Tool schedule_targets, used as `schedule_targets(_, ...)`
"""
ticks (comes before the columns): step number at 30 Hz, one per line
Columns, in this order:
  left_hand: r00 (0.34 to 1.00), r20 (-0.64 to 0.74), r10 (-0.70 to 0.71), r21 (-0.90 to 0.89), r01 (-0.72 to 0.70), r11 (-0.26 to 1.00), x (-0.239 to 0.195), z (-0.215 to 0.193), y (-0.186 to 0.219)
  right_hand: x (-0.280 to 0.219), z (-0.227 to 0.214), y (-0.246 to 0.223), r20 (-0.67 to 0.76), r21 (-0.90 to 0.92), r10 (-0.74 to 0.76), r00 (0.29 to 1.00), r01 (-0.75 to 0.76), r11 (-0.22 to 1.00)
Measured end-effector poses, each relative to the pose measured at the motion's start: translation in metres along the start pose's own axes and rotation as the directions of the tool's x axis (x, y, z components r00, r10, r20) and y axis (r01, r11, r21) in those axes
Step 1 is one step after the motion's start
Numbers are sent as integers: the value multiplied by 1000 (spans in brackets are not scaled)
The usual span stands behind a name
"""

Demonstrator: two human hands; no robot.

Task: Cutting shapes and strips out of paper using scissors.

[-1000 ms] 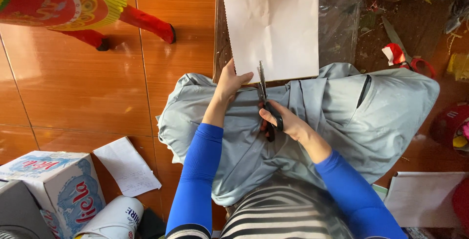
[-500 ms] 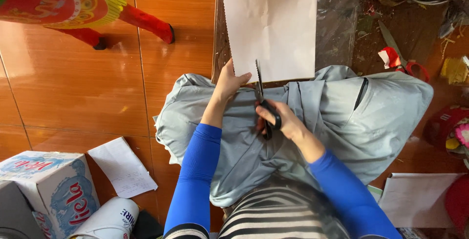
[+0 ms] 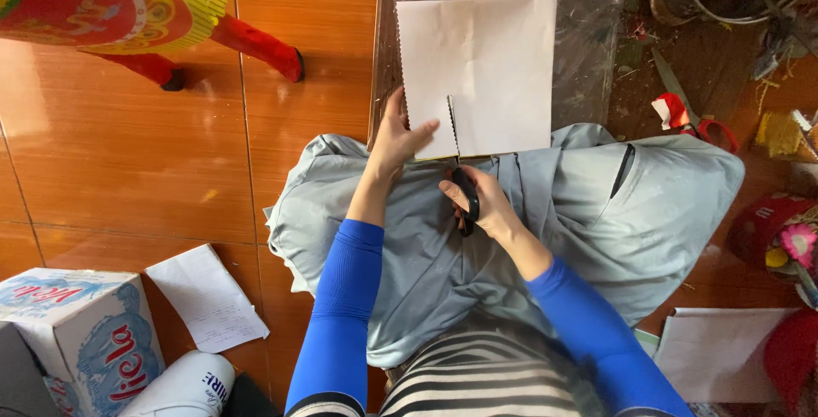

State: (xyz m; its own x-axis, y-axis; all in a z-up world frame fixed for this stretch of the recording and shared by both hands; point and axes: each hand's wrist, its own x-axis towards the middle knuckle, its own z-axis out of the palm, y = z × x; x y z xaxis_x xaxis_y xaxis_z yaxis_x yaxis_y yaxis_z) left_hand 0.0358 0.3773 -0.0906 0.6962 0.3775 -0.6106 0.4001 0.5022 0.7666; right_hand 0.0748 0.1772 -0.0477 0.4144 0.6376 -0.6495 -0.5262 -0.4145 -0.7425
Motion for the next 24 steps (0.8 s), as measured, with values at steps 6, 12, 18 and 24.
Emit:
schedule_targets(6,927,-5,375,311,-355,882,4,-4,-9,0,-2,1,4,-12,37,999,-37,999)
schedule_targets(12,924,-12,383,405,-346,847,7,-10,-16,4,-10,-4,63,34,63,996,-65,997)
schedule_targets(18,905,10,426,457,-383,803,10,-12,-16,19,-15,-32,160,88,40,986,-55,995)
schedule_targets(24,936,-28,352,363,-319,876,11,-9,-20,44,-6,-11,141,135,4,990,-23,991)
